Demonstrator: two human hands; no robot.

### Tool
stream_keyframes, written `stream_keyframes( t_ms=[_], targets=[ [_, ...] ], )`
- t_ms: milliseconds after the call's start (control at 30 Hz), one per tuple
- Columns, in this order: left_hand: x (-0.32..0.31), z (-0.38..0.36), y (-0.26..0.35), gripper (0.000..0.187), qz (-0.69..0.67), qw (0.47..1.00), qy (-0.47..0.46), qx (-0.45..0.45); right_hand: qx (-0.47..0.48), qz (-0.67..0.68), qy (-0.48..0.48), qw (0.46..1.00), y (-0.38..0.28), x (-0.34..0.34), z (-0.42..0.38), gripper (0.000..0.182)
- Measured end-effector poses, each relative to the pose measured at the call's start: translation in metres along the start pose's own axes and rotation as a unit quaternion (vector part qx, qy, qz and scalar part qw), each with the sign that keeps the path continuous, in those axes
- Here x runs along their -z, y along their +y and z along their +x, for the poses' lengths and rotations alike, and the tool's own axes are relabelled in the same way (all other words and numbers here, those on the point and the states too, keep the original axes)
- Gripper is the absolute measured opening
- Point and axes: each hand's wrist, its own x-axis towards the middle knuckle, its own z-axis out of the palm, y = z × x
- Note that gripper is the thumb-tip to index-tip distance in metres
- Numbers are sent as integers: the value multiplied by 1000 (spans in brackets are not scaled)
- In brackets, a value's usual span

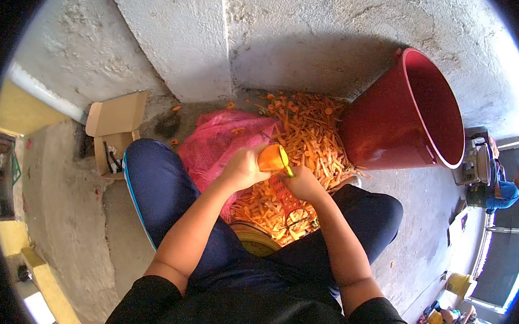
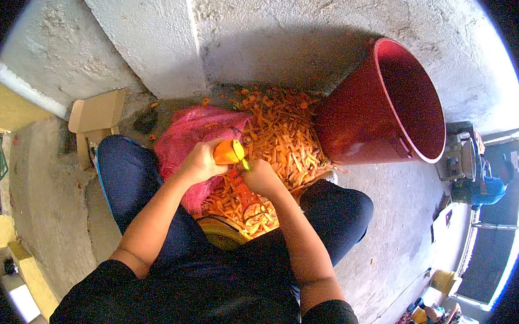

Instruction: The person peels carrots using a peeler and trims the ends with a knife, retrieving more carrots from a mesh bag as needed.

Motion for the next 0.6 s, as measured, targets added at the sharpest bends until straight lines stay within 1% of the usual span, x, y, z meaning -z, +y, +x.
stream_keyframes(
  t_ms=[33,133,200,300,333,367,400,433,533,600],
  targets=[
    [-1,0,-1,34,-14,1000,-3,-8,0,8,10,1000,4,-2,2,24],
    [-6,-2,4,34,34,998,58,-15,7,19,33,999,15,-9,10,25],
    [-6,-2,3,35,28,998,49,-8,23,4,35,999,18,-10,14,26],
    [-4,-1,2,34,18,999,28,11,25,30,31,999,30,-16,23,28],
    [-3,0,3,33,14,1000,18,17,35,23,44,998,39,-21,29,28],
    [-6,-1,0,33,46,998,44,7,46,16,58,997,50,-28,36,28],
    [-9,-3,-1,33,78,995,69,-3,56,9,72,996,43,-27,35,28],
    [-12,-4,-3,32,109,990,93,-13,42,11,64,997,38,-24,32,28],
    [-12,-3,-1,33,71,994,75,30,7,10,44,999,27,-17,28,30],
    [-10,-1,-8,34,6,998,55,-16,-13,4,44,999,30,-18,31,30]
  ],
)
